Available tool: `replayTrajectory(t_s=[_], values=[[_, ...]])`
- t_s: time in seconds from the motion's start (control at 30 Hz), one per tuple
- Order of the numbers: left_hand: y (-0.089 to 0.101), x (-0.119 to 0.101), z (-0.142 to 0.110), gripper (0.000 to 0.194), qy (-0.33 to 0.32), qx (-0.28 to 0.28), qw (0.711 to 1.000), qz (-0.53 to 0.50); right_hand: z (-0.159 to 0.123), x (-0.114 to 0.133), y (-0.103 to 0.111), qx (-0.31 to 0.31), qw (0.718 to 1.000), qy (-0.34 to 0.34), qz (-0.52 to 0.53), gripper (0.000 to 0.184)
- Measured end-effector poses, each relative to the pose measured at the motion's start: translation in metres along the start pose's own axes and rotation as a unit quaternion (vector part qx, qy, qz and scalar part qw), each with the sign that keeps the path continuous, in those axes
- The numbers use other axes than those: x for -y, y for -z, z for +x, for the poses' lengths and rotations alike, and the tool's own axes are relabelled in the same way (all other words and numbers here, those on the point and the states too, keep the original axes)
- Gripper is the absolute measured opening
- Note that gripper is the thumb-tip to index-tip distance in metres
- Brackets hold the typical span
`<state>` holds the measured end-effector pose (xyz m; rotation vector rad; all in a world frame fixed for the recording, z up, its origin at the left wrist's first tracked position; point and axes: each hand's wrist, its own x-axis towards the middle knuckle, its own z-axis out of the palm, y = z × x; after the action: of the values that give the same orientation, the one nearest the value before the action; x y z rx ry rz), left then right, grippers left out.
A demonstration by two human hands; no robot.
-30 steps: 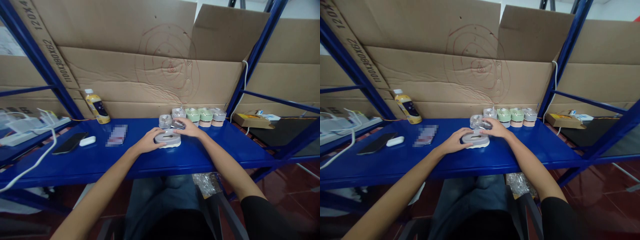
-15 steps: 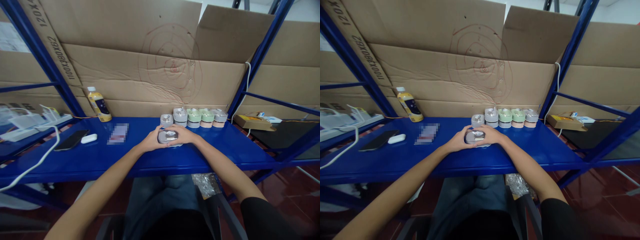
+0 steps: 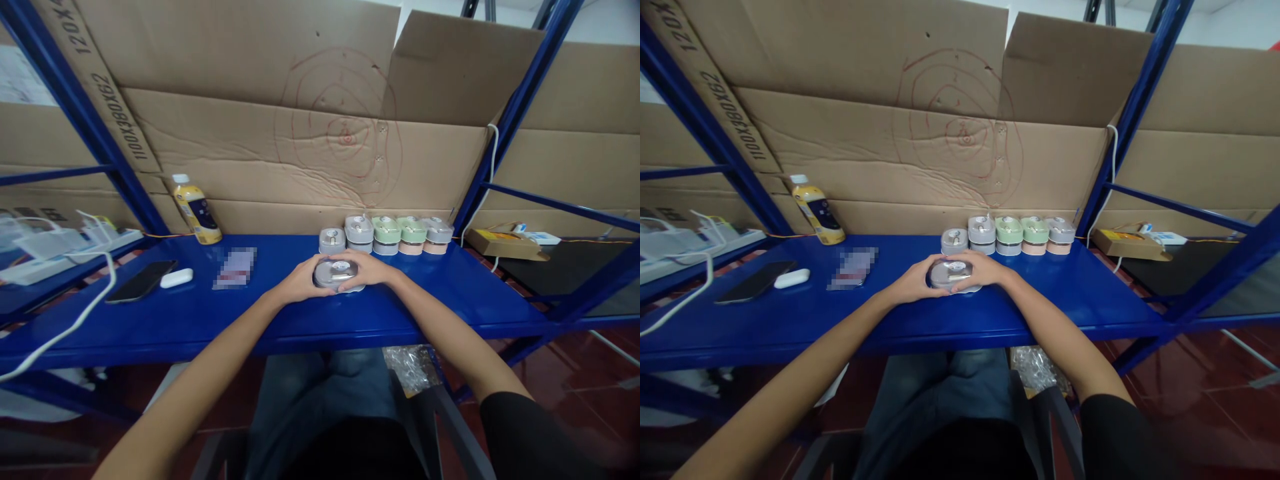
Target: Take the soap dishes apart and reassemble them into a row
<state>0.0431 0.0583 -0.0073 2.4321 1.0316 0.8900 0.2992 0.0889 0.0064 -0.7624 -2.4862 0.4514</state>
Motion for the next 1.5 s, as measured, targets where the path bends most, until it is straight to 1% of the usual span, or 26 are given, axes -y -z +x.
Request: replayTrajectory(t_s=[0.17,0.37,0.47,0.57,0.63,0.7,0.8,0.87,0.93,1.0,1.07,1.1,1.13,1.17,1.2,1.27,1.3,1.33,1.37,1.4,1.47,1.5], values=[[0.000,0.001,0.000,0.090,0.000,0.003,1.000,0.000,-0.001,-0.009,-0.002,-0.009,0.999,0.003,0.032,0.088],[-0.001,0.001,0.000,0.092,0.003,-0.001,1.000,0.006,-0.002,-0.005,-0.002,0.000,1.000,0.004,0.003,0.092],[-0.002,0.003,-0.001,0.092,0.003,-0.001,1.000,0.009,-0.001,-0.006,-0.004,-0.002,1.000,0.001,0.006,0.093],[-0.003,0.007,-0.002,0.097,-0.012,0.007,1.000,0.016,0.000,-0.011,-0.006,-0.002,1.000,-0.001,0.013,0.093],[-0.004,0.011,-0.002,0.100,-0.026,0.014,0.999,0.026,0.000,-0.013,-0.007,0.000,1.000,-0.013,0.007,0.096],[-0.005,0.013,-0.002,0.097,-0.027,0.013,0.998,0.047,0.000,-0.015,-0.007,-0.009,0.999,-0.044,-0.009,0.105],[-0.006,0.011,-0.003,0.091,-0.006,-0.018,0.996,0.091,-0.001,-0.015,-0.004,-0.036,0.996,-0.081,-0.029,0.116],[-0.005,0.008,-0.004,0.090,0.011,-0.054,0.992,0.118,-0.001,-0.014,0.000,-0.056,0.995,-0.084,-0.021,0.113],[-0.001,0.003,-0.005,0.089,0.024,-0.097,0.986,0.135,0.000,-0.011,0.006,-0.094,0.992,-0.082,-0.001,0.099],[0.006,-0.001,-0.004,0.086,0.045,-0.161,0.976,0.137,0.000,-0.010,0.016,-0.164,0.983,-0.081,0.008,0.072],[0.014,-0.004,0.002,0.084,0.088,-0.243,0.957,0.128,0.000,-0.013,0.030,-0.268,0.959,-0.087,-0.013,0.046],[0.017,-0.006,0.009,0.083,0.117,-0.279,0.945,0.124,-0.002,-0.017,0.038,-0.328,0.939,-0.097,-0.034,0.040],[0.020,-0.008,0.017,0.083,0.149,-0.304,0.933,0.121,-0.006,-0.023,0.048,-0.389,0.912,-0.114,-0.061,0.039],[0.022,-0.010,0.028,0.084,0.183,-0.314,0.924,0.120,-0.012,-0.031,0.058,-0.450,0.878,-0.136,-0.090,0.041],[0.022,-0.013,0.040,0.085,0.210,-0.312,0.919,0.122,-0.020,-0.041,0.069,-0.505,0.839,-0.163,-0.120,0.041],[0.018,-0.017,0.066,0.083,0.249,-0.296,0.912,0.137,-0.043,-0.065,0.090,-0.588,0.756,-0.224,-0.180,0.037],[0.014,-0.019,0.078,0.082,0.263,-0.293,0.907,0.149,-0.057,-0.078,0.099,-0.616,0.718,-0.254,-0.199,0.034],[0.009,-0.020,0.090,0.080,0.276,-0.292,0.902,0.160,-0.072,-0.092,0.107,-0.638,0.686,-0.280,-0.208,0.032],[0.002,-0.021,0.100,0.079,0.291,-0.290,0.896,0.168,-0.086,-0.105,0.115,-0.650,0.665,-0.303,-0.208,0.030],[-0.004,-0.021,0.107,0.079,0.309,-0.287,0.890,0.172,-0.100,-0.118,0.121,-0.656,0.651,-0.326,-0.198,0.031],[-0.018,-0.020,0.117,0.077,0.341,-0.285,0.880,0.166,-0.123,-0.140,0.130,-0.660,0.635,-0.375,-0.138,0.036],[-0.023,-0.018,0.120,0.077,0.353,-0.285,0.877,0.158,-0.131,-0.149,0.133,-0.651,0.645,-0.387,-0.101,0.040]])
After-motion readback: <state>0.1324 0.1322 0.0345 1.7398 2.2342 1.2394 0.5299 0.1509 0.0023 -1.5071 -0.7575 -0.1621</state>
